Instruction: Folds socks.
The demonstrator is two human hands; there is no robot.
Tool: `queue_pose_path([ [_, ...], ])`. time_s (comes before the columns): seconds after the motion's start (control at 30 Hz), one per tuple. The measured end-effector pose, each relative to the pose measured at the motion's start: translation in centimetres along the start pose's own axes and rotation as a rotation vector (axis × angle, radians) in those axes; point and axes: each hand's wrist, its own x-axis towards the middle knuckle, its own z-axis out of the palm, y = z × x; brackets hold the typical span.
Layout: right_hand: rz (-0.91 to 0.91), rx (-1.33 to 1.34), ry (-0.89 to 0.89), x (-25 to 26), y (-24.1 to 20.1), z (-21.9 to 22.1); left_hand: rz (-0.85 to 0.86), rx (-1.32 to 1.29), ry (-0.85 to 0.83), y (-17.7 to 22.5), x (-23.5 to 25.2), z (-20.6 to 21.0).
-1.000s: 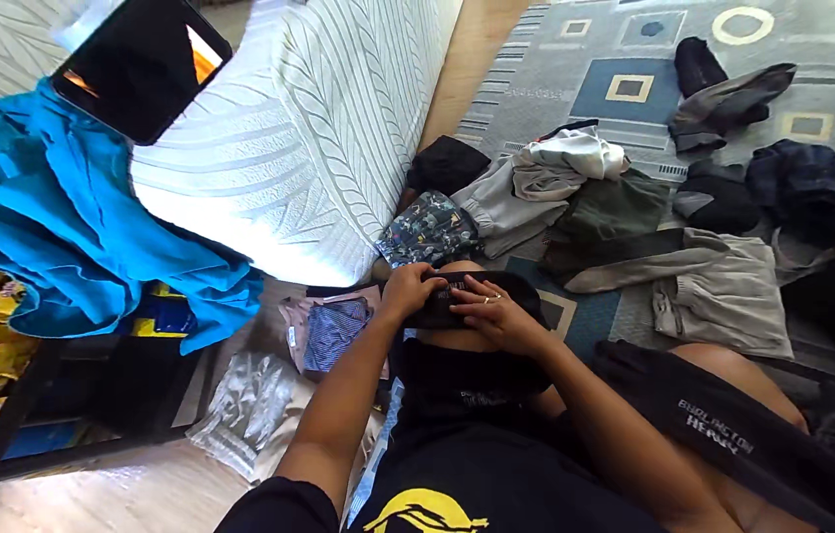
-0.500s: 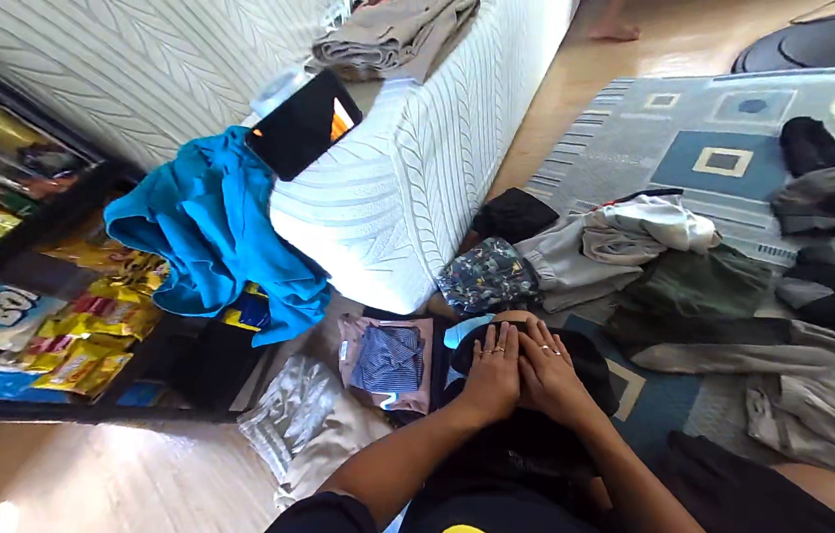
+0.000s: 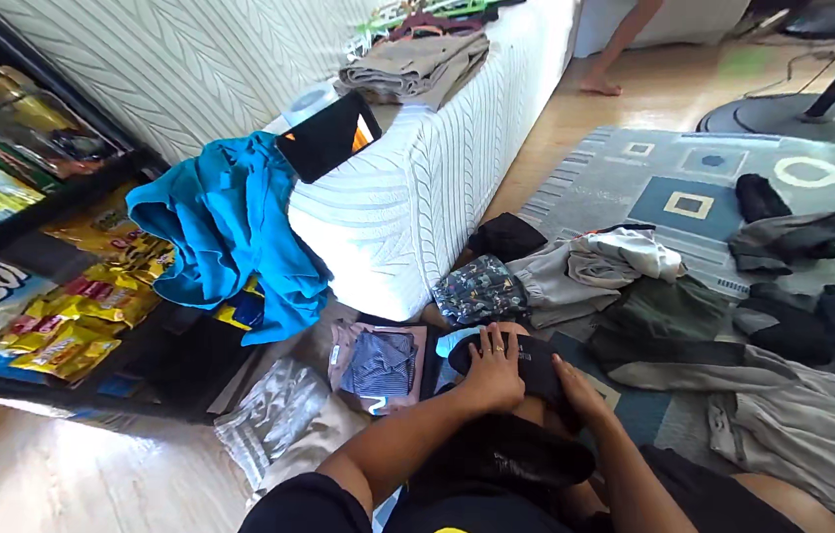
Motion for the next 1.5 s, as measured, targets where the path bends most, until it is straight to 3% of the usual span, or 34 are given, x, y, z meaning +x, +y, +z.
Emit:
queue_pose_path([
  [0.1,0.053,0.017,0.106,0.0,-1.1,-0.7,0.142,0.109,0.002,2.0,-0.1,-1.2],
  [0.27,-0.075,-0.199,0.248,-1.0,-3.0,-1.4,0.238,0.032,0.122,2.2,3.5,-2.0],
  [0.4,-0.019,-0.185,0.247,0.0,-1.5,-0.3,0.253,-0.009,0.151,0.1,5.9,0.4],
  [0.73,0.18,-0.13,0.141,1.1,-0.5,-0.3,0.27,-0.072,0.181,0.0,5.8,0.7],
  [1.5,0.151,0.116,0.135,1.6,0.5,-0.2,0.278,-0.099,0.202,-0.2,5.7,0.8],
])
